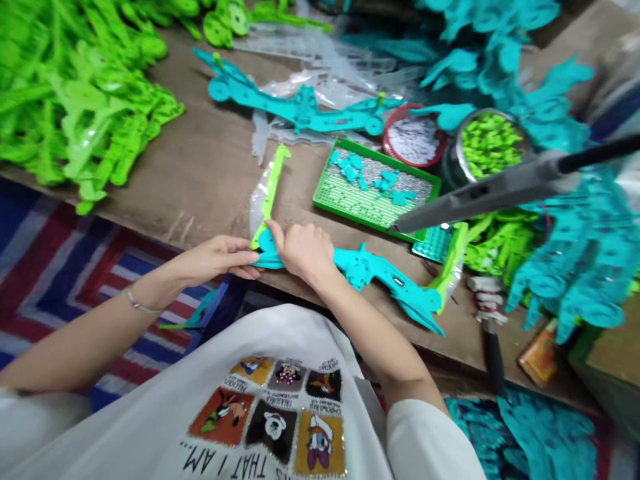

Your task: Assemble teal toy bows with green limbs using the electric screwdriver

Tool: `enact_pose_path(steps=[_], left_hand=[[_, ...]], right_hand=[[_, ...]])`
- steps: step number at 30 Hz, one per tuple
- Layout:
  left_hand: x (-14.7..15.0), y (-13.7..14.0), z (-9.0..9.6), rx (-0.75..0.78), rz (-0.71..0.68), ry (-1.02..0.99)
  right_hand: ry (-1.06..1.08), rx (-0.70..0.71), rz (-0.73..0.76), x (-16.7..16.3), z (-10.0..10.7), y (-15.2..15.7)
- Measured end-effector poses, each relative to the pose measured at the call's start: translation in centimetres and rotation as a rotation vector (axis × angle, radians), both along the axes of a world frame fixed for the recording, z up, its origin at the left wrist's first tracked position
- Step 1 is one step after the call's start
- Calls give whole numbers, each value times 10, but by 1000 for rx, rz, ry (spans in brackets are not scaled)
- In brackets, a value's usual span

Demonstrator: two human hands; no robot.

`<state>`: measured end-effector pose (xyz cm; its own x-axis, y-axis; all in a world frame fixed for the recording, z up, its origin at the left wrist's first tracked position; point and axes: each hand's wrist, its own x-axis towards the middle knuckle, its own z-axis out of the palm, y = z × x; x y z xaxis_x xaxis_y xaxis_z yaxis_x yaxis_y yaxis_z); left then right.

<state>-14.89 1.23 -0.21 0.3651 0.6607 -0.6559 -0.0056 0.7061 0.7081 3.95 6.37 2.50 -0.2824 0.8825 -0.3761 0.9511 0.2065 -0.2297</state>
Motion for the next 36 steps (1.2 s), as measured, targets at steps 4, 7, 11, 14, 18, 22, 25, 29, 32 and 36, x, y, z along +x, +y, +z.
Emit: enact_pose_path(steps=[4,7,11,14,18,22,25,29,32,36], left_hand=[[-5,-3,-2,13,61,-23],[-5,-3,-3,17,106,2],[-5,0,-5,-59,118,51],[-4,-1,-7,-80,169,133],[1,-6,-6,-52,228,117],[11,-8,-5,-7,283,101],[17,-5,-7,6,296,83],[20,-2,-8,-5,366,39],[19,-2,-7,-2,383,-24],[16,-3,-9,6,360,-89]], right_hand=[[24,35,32,11,0,3],[-32,80,-5,29,0,5],[-63,51,-45,52,-2,5],[-59,6,-90,59,-3,5],[-33,-6,-117,60,-3,5],[4,47,-160,67,-8,3],[215,318,-176,81,-15,-3],[626,1207,-296,110,-13,-14],[770,1326,-605,132,2,-11],[1039,786,-710,143,20,10]])
